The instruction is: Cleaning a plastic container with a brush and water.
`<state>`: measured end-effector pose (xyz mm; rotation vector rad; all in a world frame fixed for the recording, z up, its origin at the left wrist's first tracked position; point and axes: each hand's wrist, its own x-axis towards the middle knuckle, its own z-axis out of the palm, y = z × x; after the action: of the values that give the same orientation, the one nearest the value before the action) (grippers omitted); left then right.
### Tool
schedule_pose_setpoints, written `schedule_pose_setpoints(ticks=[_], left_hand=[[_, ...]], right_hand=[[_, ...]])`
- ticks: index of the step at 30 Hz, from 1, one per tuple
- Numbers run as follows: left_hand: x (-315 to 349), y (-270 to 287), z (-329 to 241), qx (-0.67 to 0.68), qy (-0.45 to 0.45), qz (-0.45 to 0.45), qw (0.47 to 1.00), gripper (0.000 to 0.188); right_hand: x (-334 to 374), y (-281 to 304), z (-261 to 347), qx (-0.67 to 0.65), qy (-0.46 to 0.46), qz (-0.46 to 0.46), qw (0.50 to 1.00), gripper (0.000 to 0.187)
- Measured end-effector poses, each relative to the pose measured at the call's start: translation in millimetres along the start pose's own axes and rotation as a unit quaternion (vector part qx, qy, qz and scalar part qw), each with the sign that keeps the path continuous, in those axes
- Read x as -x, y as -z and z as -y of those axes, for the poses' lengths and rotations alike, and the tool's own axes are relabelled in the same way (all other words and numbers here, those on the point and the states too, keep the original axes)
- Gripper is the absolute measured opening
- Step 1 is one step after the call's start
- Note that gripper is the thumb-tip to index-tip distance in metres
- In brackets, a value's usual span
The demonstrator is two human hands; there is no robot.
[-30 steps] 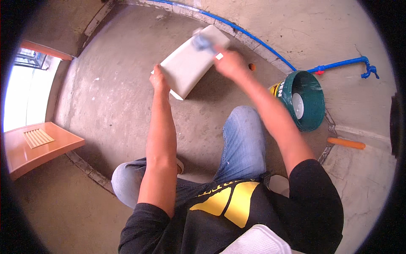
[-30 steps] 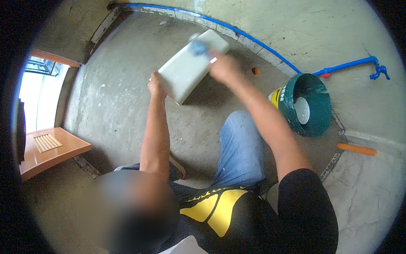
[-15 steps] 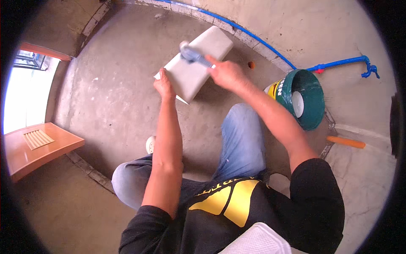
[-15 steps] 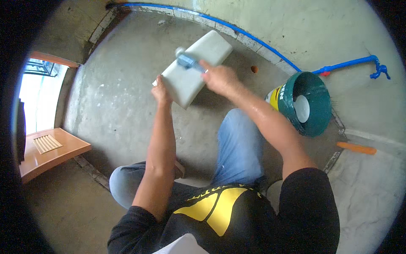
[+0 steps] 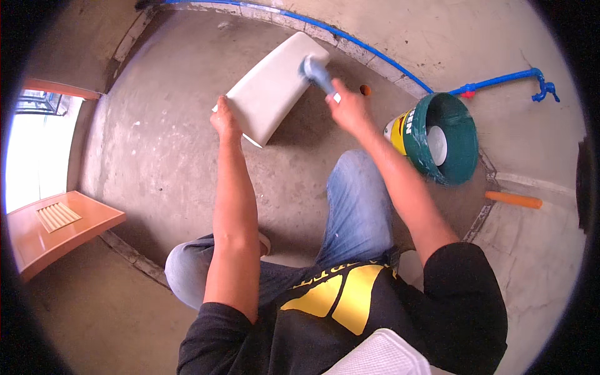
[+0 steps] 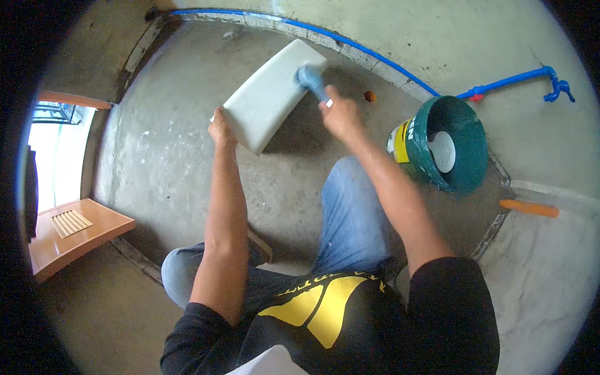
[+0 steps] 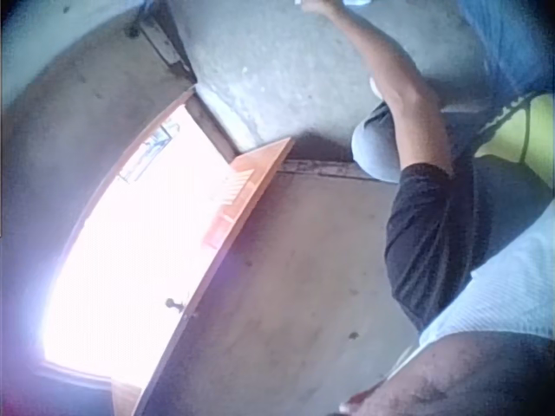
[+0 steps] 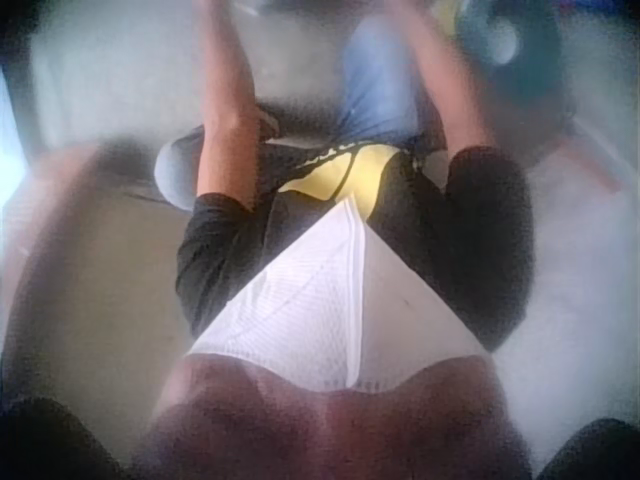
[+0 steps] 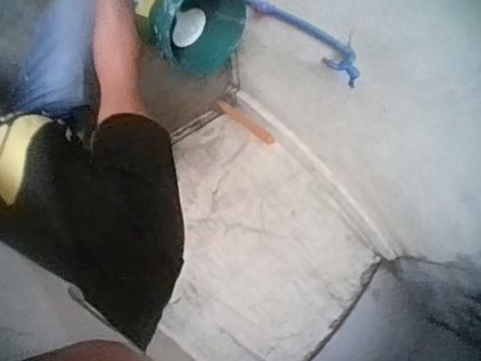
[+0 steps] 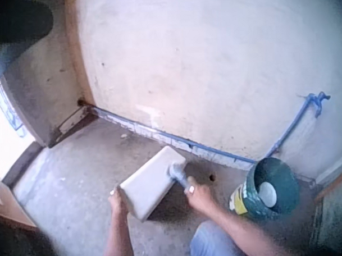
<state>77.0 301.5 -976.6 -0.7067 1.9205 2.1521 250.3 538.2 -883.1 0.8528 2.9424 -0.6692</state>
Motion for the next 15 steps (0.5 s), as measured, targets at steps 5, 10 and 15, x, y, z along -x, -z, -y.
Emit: schedule_pose_setpoints(ticks=[5, 10, 15], left_hand=[[-0.2, -10.1, 4.9, -0.004, 0.001, 0.005, 1.000, 0.045], [-4.3, 3.2, -8.7, -0.003, 0.027, 0.001, 1.000, 0.044], [-45.1, 12.0, -14.0, 0.010, 0.022, 0.016, 1.000, 0.045]], right_hand=[[-15.2, -11.0, -21.4, -0.048, -0.025, 0.008, 0.998, 0.038], [69.6, -22.5, 46.2, 0.002, 0.014, 0.116, 0.993, 0.052], [-45.1, -5.5, -0.8, -0.040, -0.050, 0.023, 0.998, 0.045]])
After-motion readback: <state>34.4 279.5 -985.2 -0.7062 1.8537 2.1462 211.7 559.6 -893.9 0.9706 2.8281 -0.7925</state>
